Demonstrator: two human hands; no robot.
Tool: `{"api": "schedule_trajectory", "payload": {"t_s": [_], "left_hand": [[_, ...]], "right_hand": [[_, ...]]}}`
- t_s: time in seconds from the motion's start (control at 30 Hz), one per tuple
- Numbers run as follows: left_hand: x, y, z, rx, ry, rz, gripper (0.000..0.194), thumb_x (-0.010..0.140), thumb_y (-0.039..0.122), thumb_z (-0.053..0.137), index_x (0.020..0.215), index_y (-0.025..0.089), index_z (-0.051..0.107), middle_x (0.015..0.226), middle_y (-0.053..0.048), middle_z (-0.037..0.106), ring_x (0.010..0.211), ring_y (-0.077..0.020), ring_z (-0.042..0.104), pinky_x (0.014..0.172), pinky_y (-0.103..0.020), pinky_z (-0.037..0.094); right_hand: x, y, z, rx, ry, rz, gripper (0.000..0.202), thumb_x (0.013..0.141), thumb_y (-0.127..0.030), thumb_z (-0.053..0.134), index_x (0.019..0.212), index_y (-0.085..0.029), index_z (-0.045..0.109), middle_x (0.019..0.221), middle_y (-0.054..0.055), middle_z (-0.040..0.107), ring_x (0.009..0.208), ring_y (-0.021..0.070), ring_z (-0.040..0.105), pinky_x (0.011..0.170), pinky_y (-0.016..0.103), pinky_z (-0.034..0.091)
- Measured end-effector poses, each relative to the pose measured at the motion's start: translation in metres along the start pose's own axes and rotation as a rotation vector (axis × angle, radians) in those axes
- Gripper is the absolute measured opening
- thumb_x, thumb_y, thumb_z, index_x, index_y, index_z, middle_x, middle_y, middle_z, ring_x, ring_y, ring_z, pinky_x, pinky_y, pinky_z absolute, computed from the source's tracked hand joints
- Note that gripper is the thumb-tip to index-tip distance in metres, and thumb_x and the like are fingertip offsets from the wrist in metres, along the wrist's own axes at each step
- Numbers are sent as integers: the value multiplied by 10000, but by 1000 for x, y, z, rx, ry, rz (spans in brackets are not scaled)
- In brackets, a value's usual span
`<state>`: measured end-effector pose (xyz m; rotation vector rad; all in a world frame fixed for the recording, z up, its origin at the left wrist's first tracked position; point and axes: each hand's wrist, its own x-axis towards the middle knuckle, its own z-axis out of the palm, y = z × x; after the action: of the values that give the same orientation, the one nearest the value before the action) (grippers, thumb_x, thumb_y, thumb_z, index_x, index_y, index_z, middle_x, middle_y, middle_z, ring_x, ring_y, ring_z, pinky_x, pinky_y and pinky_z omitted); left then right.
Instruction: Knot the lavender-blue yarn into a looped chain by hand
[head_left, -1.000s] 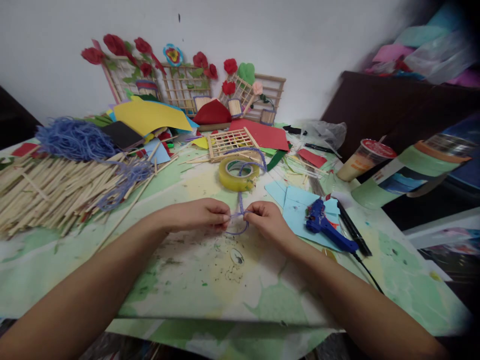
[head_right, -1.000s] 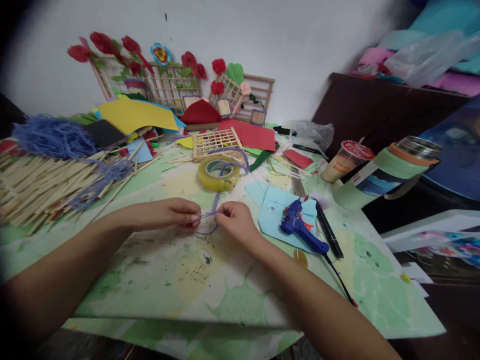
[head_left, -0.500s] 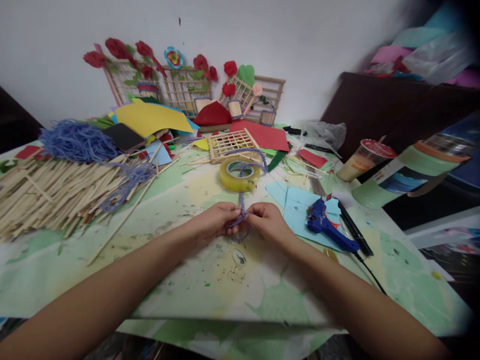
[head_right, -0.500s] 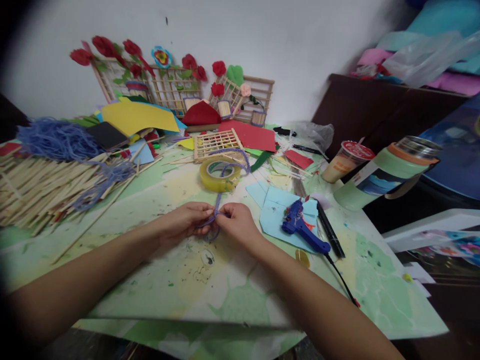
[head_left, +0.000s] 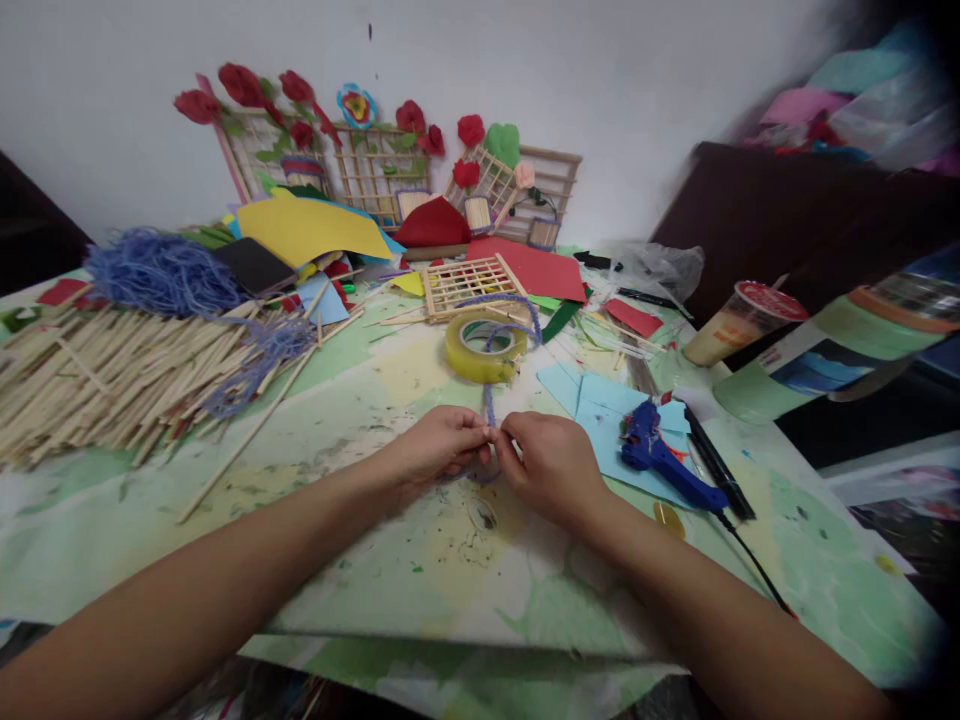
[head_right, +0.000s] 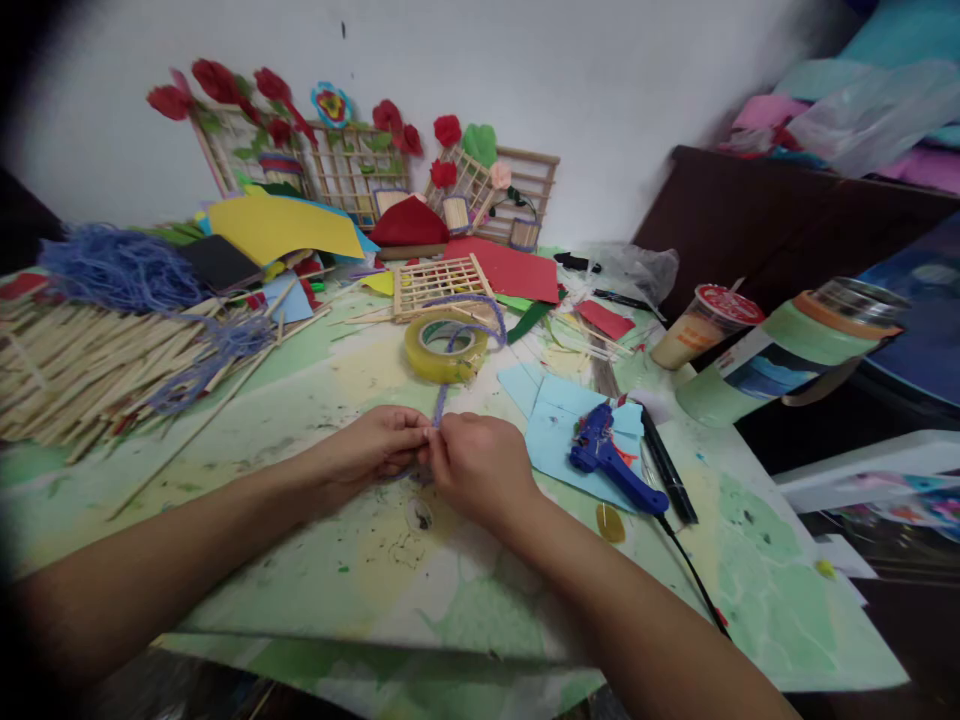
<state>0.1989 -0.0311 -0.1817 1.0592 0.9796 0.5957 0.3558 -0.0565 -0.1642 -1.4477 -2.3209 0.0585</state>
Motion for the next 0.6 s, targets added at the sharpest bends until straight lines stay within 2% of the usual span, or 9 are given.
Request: {"api": "schedule_trajectory", "payload": {"t_s": [0.13,0.2,0.4,0.53,0.6], "left_hand": [[-3,2,3,-64,8,2,239,737,346,584,664,149,472,446,89,286,378,-23,187,385,-201,86],[-4,2,4,-85,1,-3,246,742,364,579,678,146,482,453,89,285,382,-23,173,384,-204,79],[-5,4,6,-122,30,-19,242,722,348,612,681,138,499,447,92,290,380,-16,182,383,-194,81],[-5,6,7,-131,37,-14,225,685,315,650,703,136,516,467,82,358,373,-9,223,382,-183,105],[-5,5,6,-120,63,-9,217,652,272,672,750,138,533,508,68,431,378,-10,264,386,-178,141]], "right_hand": [[-9,-9,-2,-148,66,-153,277,858,-264,370,718,-153,583,617,38,581,529,124,463,508,283,162],[-11,-10,2,-189,78,-187,241,843,-230,379,748,-147,584,633,43,590,537,131,483,502,281,162],[-14,-10,13,-215,-16,-220,153,767,-166,415,728,-145,562,636,51,599,544,142,509,489,274,185],[-15,-12,12,-155,-73,-194,160,752,-144,411,727,-140,569,657,59,613,540,130,494,493,263,212],[-13,-11,9,-48,-62,-175,167,780,-197,428,708,-144,569,649,53,604,553,126,487,512,259,241]]}}
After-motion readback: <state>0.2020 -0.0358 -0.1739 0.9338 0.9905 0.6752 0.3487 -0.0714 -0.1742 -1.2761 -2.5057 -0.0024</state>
